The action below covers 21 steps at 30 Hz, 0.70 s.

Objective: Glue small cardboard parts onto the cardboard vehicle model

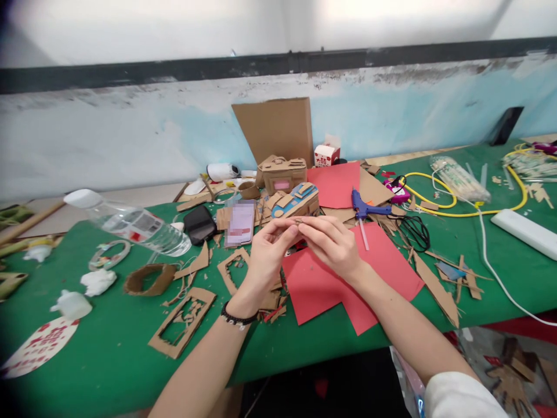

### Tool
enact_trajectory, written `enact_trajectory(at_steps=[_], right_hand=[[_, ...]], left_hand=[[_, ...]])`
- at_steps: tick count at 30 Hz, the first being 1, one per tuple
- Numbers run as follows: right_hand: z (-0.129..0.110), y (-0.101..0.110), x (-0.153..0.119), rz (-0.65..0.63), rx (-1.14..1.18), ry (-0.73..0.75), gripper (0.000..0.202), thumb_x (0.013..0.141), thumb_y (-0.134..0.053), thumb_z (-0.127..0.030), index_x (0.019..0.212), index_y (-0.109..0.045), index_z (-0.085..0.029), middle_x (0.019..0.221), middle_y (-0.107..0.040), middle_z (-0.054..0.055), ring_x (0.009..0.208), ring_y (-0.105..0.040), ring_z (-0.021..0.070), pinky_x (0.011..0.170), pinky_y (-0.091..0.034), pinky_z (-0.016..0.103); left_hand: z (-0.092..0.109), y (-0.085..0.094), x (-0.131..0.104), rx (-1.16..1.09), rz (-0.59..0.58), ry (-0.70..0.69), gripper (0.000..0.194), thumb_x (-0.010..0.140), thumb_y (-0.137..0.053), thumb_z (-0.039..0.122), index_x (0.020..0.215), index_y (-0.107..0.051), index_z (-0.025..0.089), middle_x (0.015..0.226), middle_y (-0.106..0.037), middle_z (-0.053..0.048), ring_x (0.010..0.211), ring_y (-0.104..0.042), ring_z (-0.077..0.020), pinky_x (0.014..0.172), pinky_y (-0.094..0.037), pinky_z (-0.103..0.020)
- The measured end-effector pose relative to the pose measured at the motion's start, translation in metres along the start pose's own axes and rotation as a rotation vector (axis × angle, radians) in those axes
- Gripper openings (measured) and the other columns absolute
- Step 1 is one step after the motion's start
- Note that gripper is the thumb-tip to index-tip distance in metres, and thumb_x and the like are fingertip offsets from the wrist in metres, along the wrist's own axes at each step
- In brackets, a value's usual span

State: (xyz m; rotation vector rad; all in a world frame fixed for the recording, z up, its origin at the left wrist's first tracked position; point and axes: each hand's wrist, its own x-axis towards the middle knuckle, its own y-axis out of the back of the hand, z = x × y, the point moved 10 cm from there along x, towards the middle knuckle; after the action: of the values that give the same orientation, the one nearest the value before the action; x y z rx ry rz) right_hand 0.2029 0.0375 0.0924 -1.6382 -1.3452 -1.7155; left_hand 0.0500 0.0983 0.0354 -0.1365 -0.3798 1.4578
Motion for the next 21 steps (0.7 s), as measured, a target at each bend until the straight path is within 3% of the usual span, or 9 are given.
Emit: enact_trajectory(at_steps=[3, 9, 16, 21], right_hand=[[0.007, 0.000, -0.002, 0.004, 0.028, -0.074, 0.044, 0.105, -0.073, -0.019, 0.146, -0.068, -0.033, 0.133, -0.083, 0.009, 0.117, -0.082, 0.0278, 0.098, -0.072, 0.049], [0.026, 0.000, -0.005, 0.031, 0.105, -0.270, 0.018, 0.106, -0.076, -0.028, 0.124, -0.073, -0.027, 0.107, -0.082, 0.007, 0.083, -0.078, 0.0189, 0.072, -0.071, 0.034], [0.028, -0.006, -0.004, -0.009, 0.145, -0.310, 0.003, 0.107, -0.070, -0.027, 0.108, -0.068, -0.026, 0.096, -0.078, 0.003, 0.079, -0.074, 0.0166, 0.068, -0.067, 0.030], [0.024, -0.005, -0.002, -0.009, 0.134, -0.289, 0.007, 0.104, -0.067, -0.021, 0.100, -0.064, -0.026, 0.088, -0.073, 0.001, 0.076, -0.070, 0.0163, 0.067, -0.063, 0.030]], left_hand=[[0.005, 0.002, 0.000, 0.027, 0.021, -0.032, 0.035, 0.085, -0.096, 0.048, 0.098, -0.080, 0.019, 0.122, -0.085, -0.011, 0.112, -0.082, -0.0272, 0.100, -0.067, -0.041], [0.017, -0.007, -0.004, 0.104, -0.022, -0.122, 0.031, 0.089, -0.093, 0.046, 0.097, -0.080, 0.019, 0.121, -0.084, -0.012, 0.113, -0.082, -0.0274, 0.103, -0.066, -0.042], [0.019, -0.010, -0.005, 0.159, -0.055, -0.164, 0.028, 0.091, -0.091, 0.044, 0.097, -0.080, 0.019, 0.121, -0.083, -0.013, 0.115, -0.081, -0.0271, 0.102, -0.067, -0.039], [0.018, -0.013, -0.004, 0.164, -0.084, -0.151, 0.026, 0.091, -0.091, 0.043, 0.096, -0.080, 0.019, 0.118, -0.083, -0.012, 0.114, -0.081, -0.0263, 0.099, -0.067, -0.037]])
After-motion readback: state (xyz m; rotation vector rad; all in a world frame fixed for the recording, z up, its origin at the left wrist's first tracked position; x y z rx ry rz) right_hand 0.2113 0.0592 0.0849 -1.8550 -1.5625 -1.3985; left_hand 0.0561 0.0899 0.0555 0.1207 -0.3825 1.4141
